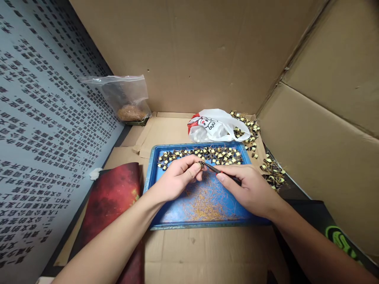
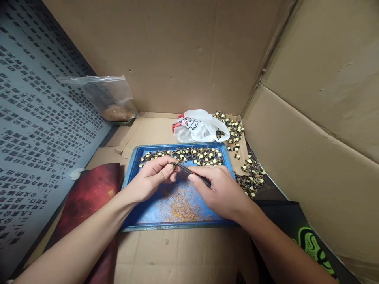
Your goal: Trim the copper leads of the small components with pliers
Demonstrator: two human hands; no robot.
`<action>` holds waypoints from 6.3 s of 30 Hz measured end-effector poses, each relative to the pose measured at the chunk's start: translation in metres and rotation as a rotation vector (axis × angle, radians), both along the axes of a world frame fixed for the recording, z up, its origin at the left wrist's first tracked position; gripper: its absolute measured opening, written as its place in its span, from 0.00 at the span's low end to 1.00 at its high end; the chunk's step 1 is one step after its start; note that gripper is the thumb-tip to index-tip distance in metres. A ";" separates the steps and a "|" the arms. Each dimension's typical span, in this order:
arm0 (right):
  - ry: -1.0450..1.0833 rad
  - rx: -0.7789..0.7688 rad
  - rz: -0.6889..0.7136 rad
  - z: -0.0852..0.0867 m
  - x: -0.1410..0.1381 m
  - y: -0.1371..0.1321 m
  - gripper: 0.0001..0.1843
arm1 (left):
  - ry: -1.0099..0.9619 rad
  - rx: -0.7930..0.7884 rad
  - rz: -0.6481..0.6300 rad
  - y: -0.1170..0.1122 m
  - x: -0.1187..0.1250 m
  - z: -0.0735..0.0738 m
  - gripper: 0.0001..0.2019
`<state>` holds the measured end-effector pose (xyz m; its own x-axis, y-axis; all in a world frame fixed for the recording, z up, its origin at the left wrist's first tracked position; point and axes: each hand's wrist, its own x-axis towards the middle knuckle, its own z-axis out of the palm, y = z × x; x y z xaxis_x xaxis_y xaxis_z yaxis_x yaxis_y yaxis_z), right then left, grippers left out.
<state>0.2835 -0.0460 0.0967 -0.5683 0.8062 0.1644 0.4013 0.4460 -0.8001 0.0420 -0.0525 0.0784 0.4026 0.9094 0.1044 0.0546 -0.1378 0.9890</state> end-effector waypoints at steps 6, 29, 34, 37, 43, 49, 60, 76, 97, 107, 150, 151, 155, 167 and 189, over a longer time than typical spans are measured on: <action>0.099 -0.026 -0.063 -0.012 0.000 0.002 0.20 | 0.094 0.061 0.122 -0.002 0.002 0.003 0.16; 0.006 -0.068 -0.035 -0.010 0.000 0.003 0.21 | 0.513 0.435 0.171 -0.001 0.002 0.008 0.10; -0.006 -0.034 -0.010 -0.008 0.001 0.003 0.20 | 0.308 0.152 0.077 0.001 0.000 0.008 0.16; 0.018 -0.013 -0.042 -0.009 -0.001 0.003 0.20 | 0.152 0.012 0.064 0.002 0.001 0.004 0.16; 0.051 0.031 -0.091 -0.012 0.001 0.004 0.20 | 0.204 0.073 0.179 0.002 0.002 0.004 0.14; 0.055 0.034 -0.096 -0.010 0.002 0.003 0.20 | 0.295 0.179 0.175 0.001 0.003 0.007 0.11; 0.034 -0.046 -0.068 -0.005 0.001 0.001 0.20 | 0.407 0.316 0.176 -0.002 0.004 0.006 0.10; -0.021 -0.024 -0.012 0.000 0.000 -0.001 0.21 | -0.046 -0.181 0.002 0.000 0.004 0.002 0.20; 0.000 -0.097 -0.050 -0.008 0.002 0.002 0.20 | 0.580 0.504 0.216 -0.004 0.008 0.006 0.08; 0.001 -0.066 0.000 -0.004 0.000 0.000 0.20 | 0.146 -0.031 0.046 -0.001 0.004 0.006 0.20; 0.168 0.336 -0.117 -0.023 -0.007 -0.005 0.07 | -0.006 -0.002 -0.040 -0.012 0.008 0.009 0.20; 0.176 0.348 -0.134 -0.024 -0.008 -0.006 0.07 | -0.058 -0.028 -0.046 -0.013 0.009 0.008 0.19; 0.206 0.399 -0.160 -0.027 -0.011 -0.009 0.08 | -0.153 -0.075 -0.057 -0.014 0.011 0.010 0.16; 0.238 0.399 -0.174 -0.023 -0.013 -0.010 0.09 | -0.158 -0.159 -0.086 -0.014 0.015 0.019 0.16; 0.226 0.360 -0.138 -0.023 -0.013 -0.010 0.04 | -0.144 -0.202 -0.051 -0.012 0.013 0.017 0.20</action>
